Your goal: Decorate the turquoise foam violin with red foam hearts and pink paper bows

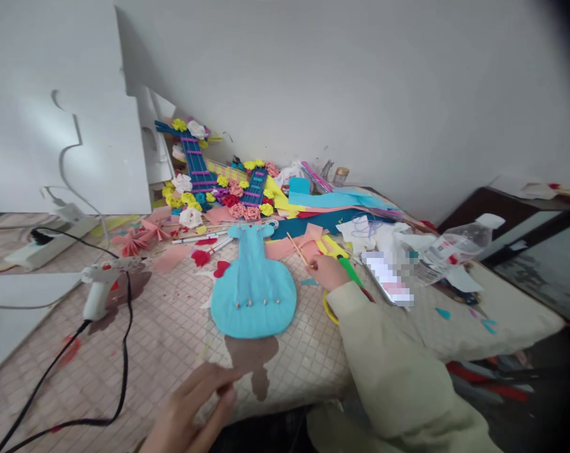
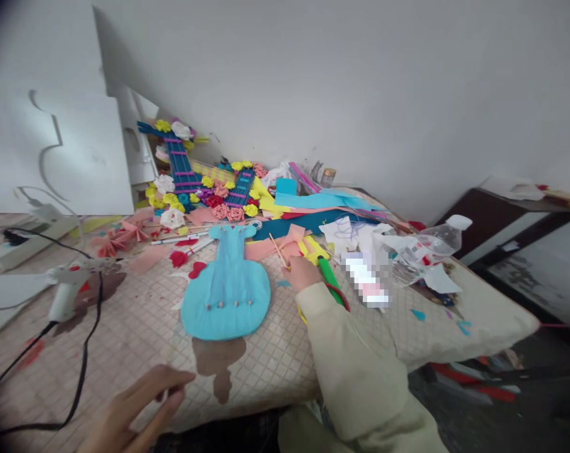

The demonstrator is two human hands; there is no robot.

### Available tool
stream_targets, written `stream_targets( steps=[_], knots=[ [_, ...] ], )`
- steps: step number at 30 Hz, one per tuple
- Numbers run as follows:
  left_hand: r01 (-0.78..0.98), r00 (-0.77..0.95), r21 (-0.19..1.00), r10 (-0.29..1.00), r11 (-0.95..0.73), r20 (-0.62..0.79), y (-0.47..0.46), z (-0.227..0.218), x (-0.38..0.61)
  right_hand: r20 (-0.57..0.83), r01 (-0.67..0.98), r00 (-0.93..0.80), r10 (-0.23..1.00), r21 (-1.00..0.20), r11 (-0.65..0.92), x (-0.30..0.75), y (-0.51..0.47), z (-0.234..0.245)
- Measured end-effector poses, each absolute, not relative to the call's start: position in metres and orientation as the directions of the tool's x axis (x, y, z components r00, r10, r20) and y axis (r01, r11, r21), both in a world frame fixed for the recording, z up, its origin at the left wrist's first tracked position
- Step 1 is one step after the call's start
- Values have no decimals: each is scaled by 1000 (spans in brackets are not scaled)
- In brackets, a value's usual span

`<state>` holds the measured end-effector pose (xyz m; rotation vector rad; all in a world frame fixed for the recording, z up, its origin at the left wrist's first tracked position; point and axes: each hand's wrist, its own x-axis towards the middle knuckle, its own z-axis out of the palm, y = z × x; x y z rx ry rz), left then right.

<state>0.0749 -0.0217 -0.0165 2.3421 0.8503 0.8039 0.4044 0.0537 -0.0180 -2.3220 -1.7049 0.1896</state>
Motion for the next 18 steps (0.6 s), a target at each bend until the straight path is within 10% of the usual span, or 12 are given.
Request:
stream_targets(
  steps=[12,18],
  knots=[
    [541,359,654,849,-529,388,43,-1,84,-68,936,306,950,-162,-313,410,73,-22],
    [704,300,573,907,-420,296,120,-1,94,84,881,346,934,-372,-293,417,41,18]
  ],
)
